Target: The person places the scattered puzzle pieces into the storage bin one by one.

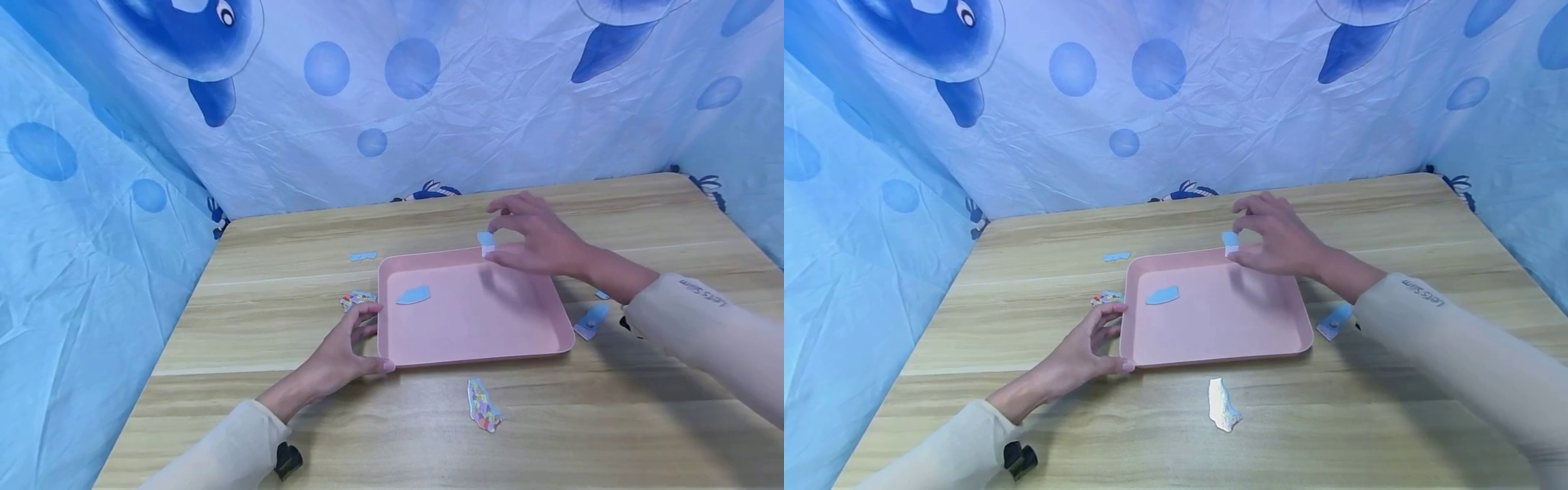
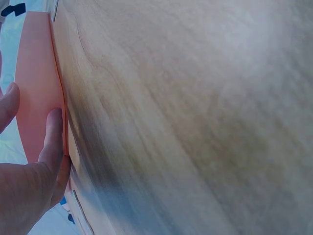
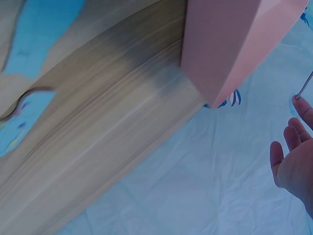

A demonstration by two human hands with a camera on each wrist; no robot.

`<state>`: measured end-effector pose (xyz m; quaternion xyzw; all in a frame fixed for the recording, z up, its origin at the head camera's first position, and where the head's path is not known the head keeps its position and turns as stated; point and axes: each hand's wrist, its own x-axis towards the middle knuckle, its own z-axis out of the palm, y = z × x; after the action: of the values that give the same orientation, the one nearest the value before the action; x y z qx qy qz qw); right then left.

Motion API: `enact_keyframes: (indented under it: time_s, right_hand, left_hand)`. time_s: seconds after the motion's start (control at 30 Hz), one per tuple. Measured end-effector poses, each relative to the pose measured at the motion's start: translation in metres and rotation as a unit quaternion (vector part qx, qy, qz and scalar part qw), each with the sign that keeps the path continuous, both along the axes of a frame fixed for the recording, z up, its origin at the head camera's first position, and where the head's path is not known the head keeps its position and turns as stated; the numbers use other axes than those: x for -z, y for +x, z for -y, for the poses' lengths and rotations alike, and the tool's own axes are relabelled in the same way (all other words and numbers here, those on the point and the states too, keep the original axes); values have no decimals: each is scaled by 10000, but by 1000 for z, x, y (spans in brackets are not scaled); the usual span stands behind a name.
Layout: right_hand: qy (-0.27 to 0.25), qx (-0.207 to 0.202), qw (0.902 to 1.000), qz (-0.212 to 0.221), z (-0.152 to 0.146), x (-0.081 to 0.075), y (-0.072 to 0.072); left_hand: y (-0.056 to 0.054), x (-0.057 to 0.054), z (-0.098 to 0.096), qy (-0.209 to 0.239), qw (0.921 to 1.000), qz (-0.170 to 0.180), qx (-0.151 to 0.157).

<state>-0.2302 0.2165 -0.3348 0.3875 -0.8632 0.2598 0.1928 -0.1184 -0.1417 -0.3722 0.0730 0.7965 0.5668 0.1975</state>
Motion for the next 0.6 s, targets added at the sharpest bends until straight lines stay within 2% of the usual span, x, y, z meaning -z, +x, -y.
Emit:
enact_keyframes:
  time_s: [0.1,0.37,0.6]
  right_hand:
    - [-8,-38,10000,45,8,0,-1]
    - [375,-11,9977,571,35,1,-1]
    - [501,-256,9974,454,54,11,-7]
  left_hand:
    - [0,0,0,-20,10000,-20,-17]
    - [0,-1,0,-47,10000,-45,-50]
    - [0,-1,-1,-59,10000,-33,-54]
